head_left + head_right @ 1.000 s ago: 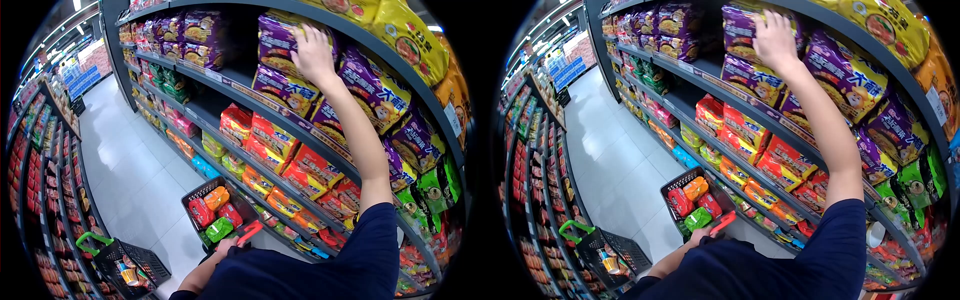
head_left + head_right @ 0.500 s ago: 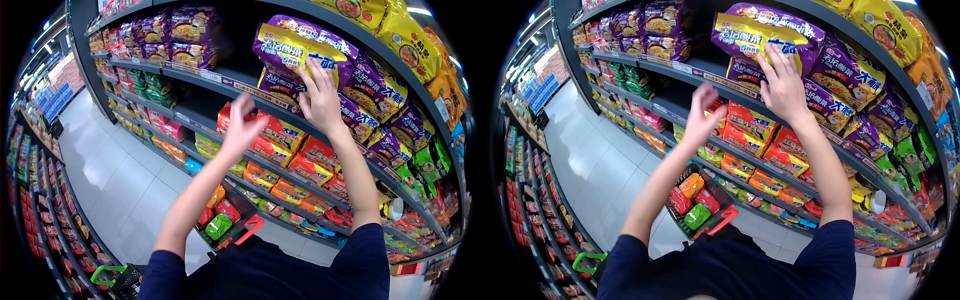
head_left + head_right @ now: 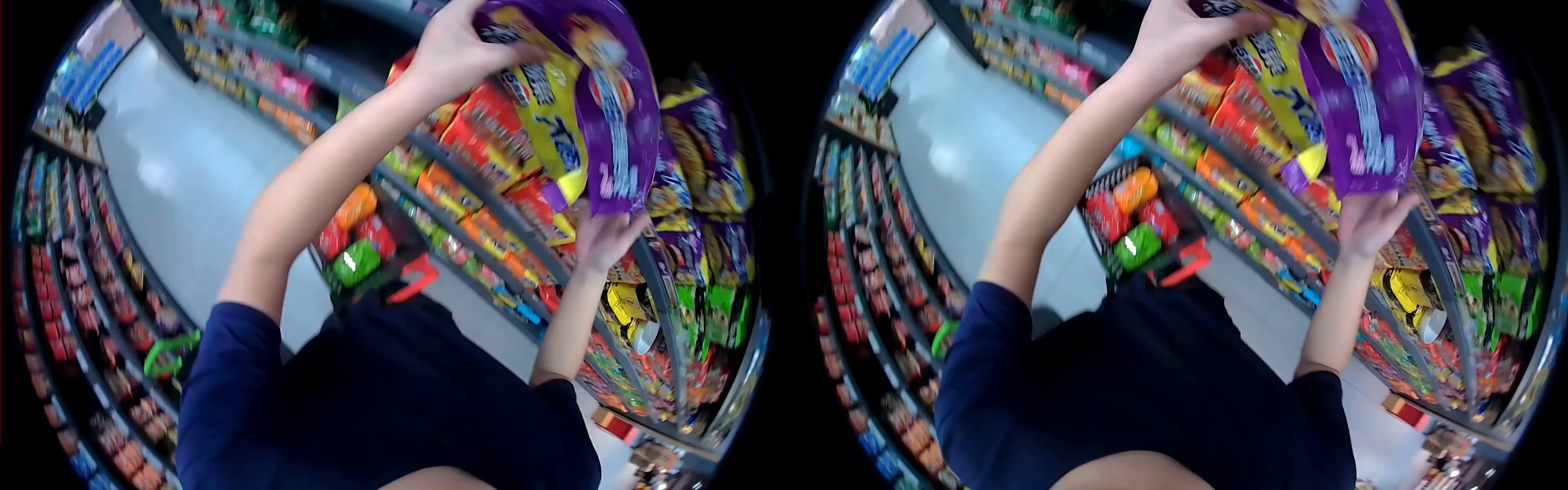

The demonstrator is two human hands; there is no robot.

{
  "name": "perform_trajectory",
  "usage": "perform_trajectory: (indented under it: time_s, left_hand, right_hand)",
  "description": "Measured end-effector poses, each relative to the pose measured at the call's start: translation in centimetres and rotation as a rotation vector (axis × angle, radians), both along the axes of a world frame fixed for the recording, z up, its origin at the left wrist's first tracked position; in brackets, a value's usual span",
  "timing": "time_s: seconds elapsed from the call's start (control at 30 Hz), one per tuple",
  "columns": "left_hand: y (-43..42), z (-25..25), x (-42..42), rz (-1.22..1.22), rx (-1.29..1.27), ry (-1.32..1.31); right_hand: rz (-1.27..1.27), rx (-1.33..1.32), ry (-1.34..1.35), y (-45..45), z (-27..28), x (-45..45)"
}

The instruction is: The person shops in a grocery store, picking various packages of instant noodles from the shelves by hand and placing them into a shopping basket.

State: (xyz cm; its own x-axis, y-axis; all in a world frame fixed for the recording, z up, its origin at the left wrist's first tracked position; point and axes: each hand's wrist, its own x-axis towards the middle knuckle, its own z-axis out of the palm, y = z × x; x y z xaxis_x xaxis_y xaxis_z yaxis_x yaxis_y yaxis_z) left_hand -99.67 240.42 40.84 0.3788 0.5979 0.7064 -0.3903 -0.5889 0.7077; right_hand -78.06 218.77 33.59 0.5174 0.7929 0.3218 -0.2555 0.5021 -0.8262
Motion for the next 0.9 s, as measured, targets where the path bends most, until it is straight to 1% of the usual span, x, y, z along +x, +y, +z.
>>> perform_trajectory:
  time_s: [0.03,0.07,0.1,0.13,0.17,0.2,0.23,0.27,0.3,0.33,0.37,0.43,0.47,0.5,0.53,0.57,0.63,0.7,0.73,0.77,0.83,0.9]
  left_hand:
    - [-0.8,-2.1,-0.8,0.097,0.114,0.000]
    - [-1.6,-4.2,-1.6,0.204,0.221,-0.004]
    - [-2.5,-6.7,-2.9,0.187,0.115,0.078]
    - [-3.0,-9.3,-4.4,0.218,0.110,0.084]
    - [-3.5,-12.1,-5.8,0.255,0.110,0.090]
    - [-4.9,-14.6,-7.3,0.295,-0.027,0.114]
    - [-6.8,-17.2,-8.8,0.330,-0.166,0.139]
    - [-8.4,-20.0,-10.1,0.368,-0.338,0.218]
    - [-9.8,-22.8,-11.2,0.400,-0.508,0.291]
    - [-11.3,-25.5,-11.8,0.416,-0.653,0.332]
    - [-12.5,-28.1,-12.3,0.436,-0.795,0.363]
    - [-14.7,-33.1,-13.3,0.307,-1.206,0.275]
    - [-15.9,-37.0,-13.9,0.301,-1.205,0.429]
    - [-17.3,-40.6,-14.4,0.290,-1.207,0.586]
    - [-18.1,-43.0,-14.6,0.218,-1.156,0.663]
    - [-18.3,-43.9,-14.4,0.115,-1.367,0.625]
    - [-18.7,-47.8,-12.6,-0.026,-1.791,0.382]
    - [-18.5,-50.6,-9.4,0.070,-1.985,0.000]
    - [-18.0,-52.8,-8.2,-0.002,-2.063,-0.135]
    - [-16.7,-53.0,-7.2,-0.068,-2.033,-0.369]
    - [-14.9,-56.1,-4.6,-0.039,-2.160,-0.647]
    - [-13.4,-59.2,-1.7,0.077,-2.274,-0.823]
  right_hand:
    - [-0.013,-0.026,-0.018,0.0,-1.2,-1.7]
    - [-0.079,-0.070,0.005,0.4,-2.5,-3.9]
    - [-0.113,-0.133,0.024,0.0,-5.5,-4.3]
    - [-0.063,-0.154,-0.024,-0.4,-8.1,-4.8]
    - [0.048,-0.163,-0.089,-0.9,-9.8,-5.4]
    - [0.163,-0.242,-0.016,-1.1,-11.2,-5.8]
    - [0.109,-0.448,0.037,-0.6,-12.3,-7.1]
    - [0.127,-0.633,0.010,1.3,-12.4,-8.5]
    - [0.170,-0.709,0.100,2.9,-14.4,-9.2]
    - [0.281,-0.805,0.124,4.4,-16.6,-9.0]
    - [0.323,-0.906,0.055,6.0,-19.5,-8.8]
    - [0.395,-0.953,-0.105,8.7,-28.1,-7.7]
    - [0.407,-0.960,-0.409,10.3,-31.6,-7.4]
    - [0.490,-1.004,-0.727,12.5,-30.0,-8.6]
    - [0.558,-0.970,-0.890,14.3,-32.2,-8.8]
    - [0.624,-0.932,-1.048,15.9,-33.6,-9.4]
    - [0.782,-0.799,-1.311,18.9,-36.3,-10.3]
    - [0.938,-0.664,-1.520,22.2,-40.4,-11.3]
    - [0.991,-0.588,-1.592,23.8,-42.2,-12.1]
    - [1.049,-0.541,-1.670,25.3,-42.9,-13.6]
    - [1.272,-0.563,-1.799,28.6,-45.5,-16.7]
    - [1.463,-0.545,-2.011,30.8,-50.2,-19.9]
